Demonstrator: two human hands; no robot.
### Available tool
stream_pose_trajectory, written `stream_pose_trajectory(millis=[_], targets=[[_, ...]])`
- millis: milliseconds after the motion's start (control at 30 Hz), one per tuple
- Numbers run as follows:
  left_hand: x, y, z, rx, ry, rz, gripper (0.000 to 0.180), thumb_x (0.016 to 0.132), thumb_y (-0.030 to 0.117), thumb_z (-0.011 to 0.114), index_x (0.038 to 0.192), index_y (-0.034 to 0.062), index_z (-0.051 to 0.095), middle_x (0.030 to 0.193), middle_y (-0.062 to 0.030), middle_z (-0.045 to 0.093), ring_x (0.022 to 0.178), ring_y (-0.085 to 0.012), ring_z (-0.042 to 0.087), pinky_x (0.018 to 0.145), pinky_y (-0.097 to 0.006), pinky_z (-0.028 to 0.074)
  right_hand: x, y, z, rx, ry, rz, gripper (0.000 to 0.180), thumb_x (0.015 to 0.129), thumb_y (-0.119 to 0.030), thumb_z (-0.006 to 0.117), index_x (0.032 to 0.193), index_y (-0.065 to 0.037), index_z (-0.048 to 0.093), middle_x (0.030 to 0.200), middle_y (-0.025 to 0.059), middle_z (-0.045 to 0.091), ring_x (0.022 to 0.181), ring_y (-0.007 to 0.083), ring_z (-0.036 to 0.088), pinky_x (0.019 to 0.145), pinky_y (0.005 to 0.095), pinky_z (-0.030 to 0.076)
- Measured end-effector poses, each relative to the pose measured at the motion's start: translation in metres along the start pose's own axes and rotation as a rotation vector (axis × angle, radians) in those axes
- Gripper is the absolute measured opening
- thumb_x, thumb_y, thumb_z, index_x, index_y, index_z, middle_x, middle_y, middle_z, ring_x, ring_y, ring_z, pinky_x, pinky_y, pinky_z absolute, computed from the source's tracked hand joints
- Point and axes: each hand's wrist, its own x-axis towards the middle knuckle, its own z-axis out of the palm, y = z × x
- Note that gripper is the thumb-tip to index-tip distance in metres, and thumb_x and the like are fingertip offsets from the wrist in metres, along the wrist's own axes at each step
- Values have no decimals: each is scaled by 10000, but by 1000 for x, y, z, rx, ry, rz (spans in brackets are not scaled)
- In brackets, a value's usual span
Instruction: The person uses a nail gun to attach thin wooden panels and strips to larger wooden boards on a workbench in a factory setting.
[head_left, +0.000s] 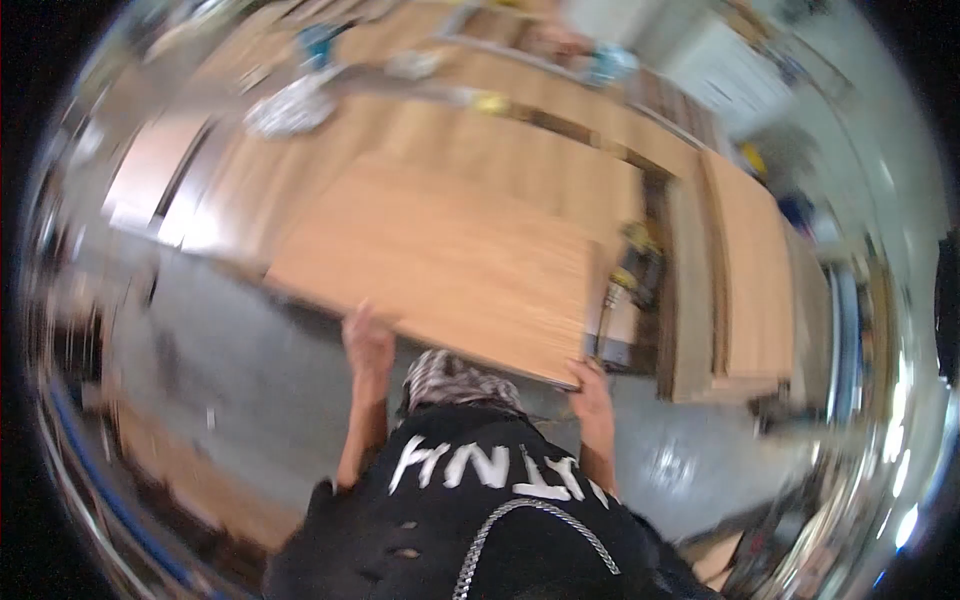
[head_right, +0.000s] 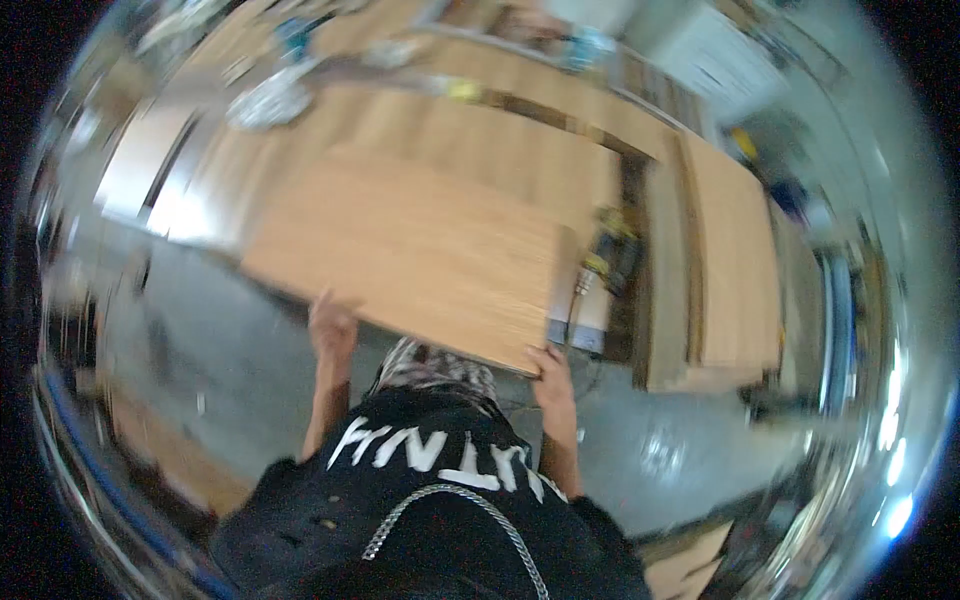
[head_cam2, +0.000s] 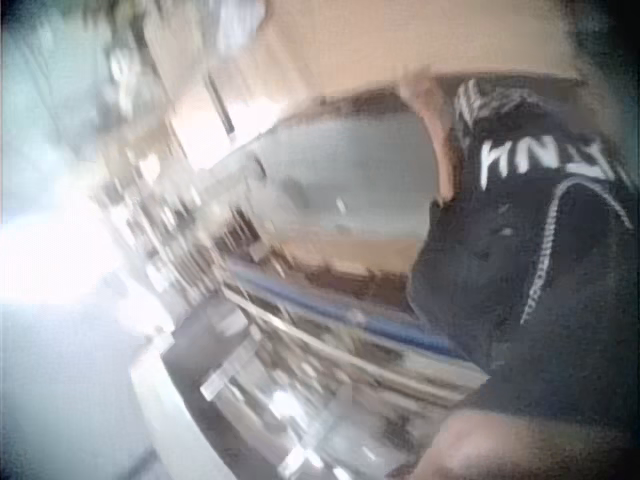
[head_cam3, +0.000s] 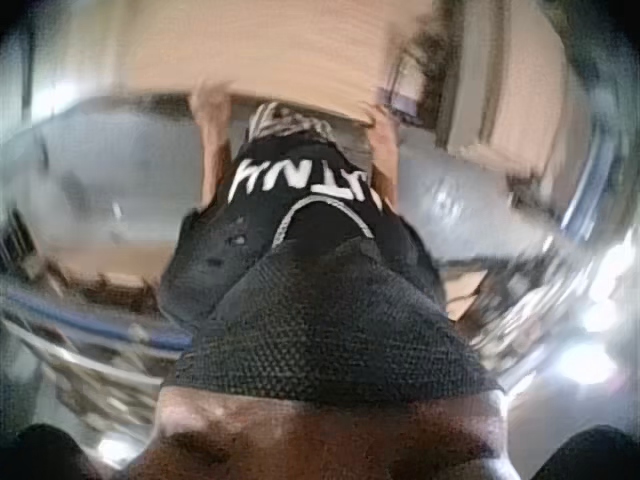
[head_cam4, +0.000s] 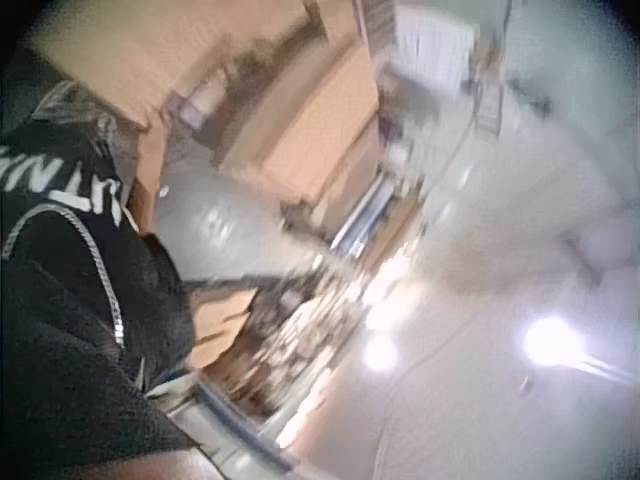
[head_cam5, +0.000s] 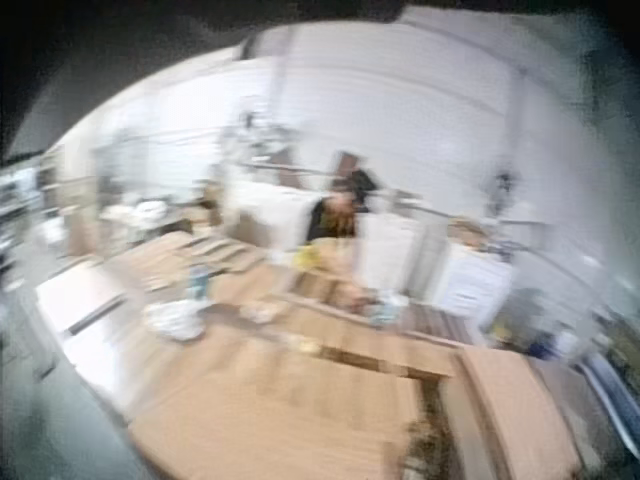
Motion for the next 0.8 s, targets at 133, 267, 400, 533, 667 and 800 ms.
stream_pose_trajectory(millis=[133,267,400,533,667,800], targets=[[12,55,24,-560,-85,-303,250,886,242,624,1035,79,507,737,25,544,548,-58,465,484,-222,400,-17,-25,-2,-80,30,81,269,796,-203,628,1030,-71,605,935,61,651,718,206,623,525,340,482],[4,158,37,-1084,41,-312,481,856,292,672,1201,64,427,995,-36,570,866,-134,563,744,-330,479,-12,-42,13,-104,1,92,251,814,-236,621,1019,-95,589,876,37,637,657,178,588,470,319,434],[2,127,41,-1022,100,-317,641,851,317,684,1313,49,329,1181,-51,524,1071,-200,553,908,-354,451,-7,-49,5,-126,-41,138,251,828,-245,608,1036,-108,574,844,27,624,616,171,564,467,315,424],[20,129,43,-810,267,-189,648,880,332,645,1344,21,318,1218,-61,531,1104,-221,548,980,-377,419,-11,-51,15,-127,6,151,228,821,-238,624,996,-102,574,823,35,612,597,179,553,470,313,423],[57,134,19,-1278,273,-134,386,930,357,536,1186,68,532,1096,-54,608,1016,-191,580,906,-363,472,-16,-54,11,-109,55,128,208,805,-218,633,958,-90,575,822,49,606,599,195,556,467,318,410],[111,34,-43,-868,293,-178,195,928,186,474,1099,135,552,742,54,495,554,-46,422,470,-207,412,-16,-62,14,-84,79,136,185,799,-216,630,927,-90,586,790,57,607,591,209,558,477,339,411]])
